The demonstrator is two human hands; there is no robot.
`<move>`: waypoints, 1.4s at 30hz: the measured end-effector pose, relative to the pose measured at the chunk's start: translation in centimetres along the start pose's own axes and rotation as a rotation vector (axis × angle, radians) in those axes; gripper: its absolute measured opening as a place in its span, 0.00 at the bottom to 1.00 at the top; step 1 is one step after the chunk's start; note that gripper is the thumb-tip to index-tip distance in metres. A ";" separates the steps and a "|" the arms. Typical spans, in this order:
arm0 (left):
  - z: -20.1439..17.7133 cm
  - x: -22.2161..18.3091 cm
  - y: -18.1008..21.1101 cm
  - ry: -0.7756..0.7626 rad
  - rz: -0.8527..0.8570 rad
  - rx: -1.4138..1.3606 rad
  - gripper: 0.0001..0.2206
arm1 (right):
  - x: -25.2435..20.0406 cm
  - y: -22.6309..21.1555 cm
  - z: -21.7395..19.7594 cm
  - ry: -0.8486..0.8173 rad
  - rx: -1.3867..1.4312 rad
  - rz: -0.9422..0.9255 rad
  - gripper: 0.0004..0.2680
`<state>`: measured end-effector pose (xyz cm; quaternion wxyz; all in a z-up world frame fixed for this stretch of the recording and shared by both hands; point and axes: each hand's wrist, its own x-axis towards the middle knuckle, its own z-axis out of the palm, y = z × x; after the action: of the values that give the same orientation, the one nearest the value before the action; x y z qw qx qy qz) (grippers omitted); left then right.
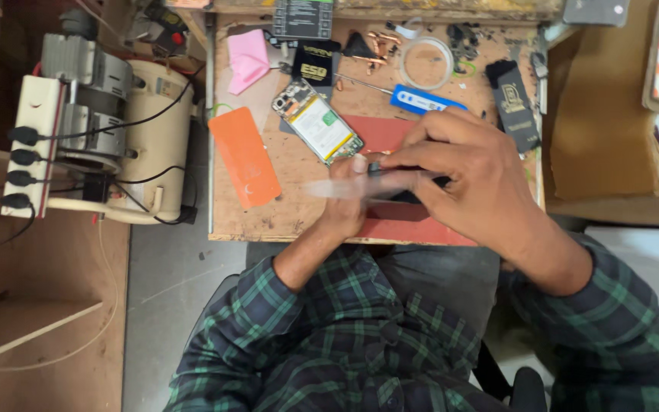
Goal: The person removes a protective film from a smartphone screen using an orange plastic tool. They then handle several smartphone display assemblies, comparing them and placing them into a cardboard box.
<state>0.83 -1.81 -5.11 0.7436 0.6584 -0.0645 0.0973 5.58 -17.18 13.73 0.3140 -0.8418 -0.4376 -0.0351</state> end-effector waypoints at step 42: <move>-1.6 -2.7 0.4 -0.065 0.011 -0.247 0.36 | -6.8 1.7 -0.7 0.250 -0.003 0.166 0.21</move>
<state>-1.94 -0.33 -5.55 0.8160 0.5643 -0.1037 0.0712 2.86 -23.19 11.14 0.3667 -0.8647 -0.3238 -0.1141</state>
